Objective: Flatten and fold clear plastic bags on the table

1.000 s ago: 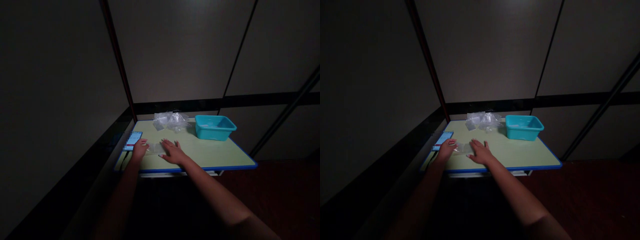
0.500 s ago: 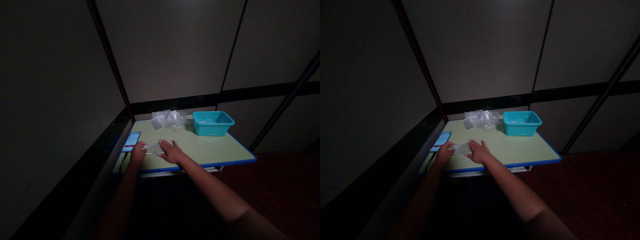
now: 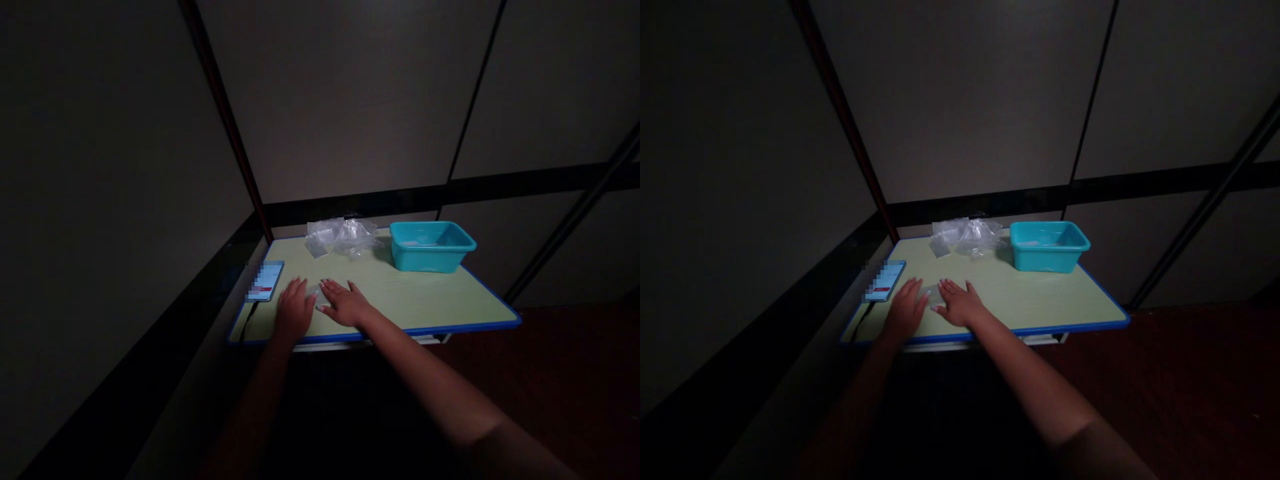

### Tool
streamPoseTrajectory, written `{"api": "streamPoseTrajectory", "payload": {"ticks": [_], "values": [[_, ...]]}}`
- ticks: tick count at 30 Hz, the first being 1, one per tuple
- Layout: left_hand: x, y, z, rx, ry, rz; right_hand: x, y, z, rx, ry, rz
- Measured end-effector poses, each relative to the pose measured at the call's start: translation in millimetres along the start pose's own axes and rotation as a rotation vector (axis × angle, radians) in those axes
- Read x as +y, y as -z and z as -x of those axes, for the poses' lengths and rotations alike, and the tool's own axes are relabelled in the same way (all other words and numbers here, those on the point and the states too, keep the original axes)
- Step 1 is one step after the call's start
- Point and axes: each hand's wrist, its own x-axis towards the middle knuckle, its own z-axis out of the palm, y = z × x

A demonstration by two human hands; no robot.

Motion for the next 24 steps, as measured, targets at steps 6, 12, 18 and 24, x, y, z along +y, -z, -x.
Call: {"api": "streamPoseTrajectory", "payload": {"ticks": [6,12,18,24], "values": [[30.7,-7.6,-6.6,-0.251,-0.054,0.079,1.1,1.4,0.6,-0.002,0.015,-0.004],[22.4,-16.5,-7.4,-0.38,0.094,-0.128,-1.3,2.6,1.8,-0.004,0.015,0.01],[18.7,-19.1,2.2,-0.315,0.142,-0.262,-0.4,1.5,3.1,0.012,0.015,0.025],[20.9,-19.0,2.5,-0.301,0.154,-0.268,4.9,9.4,22.3,-0.029,0.046,0.011]]}}
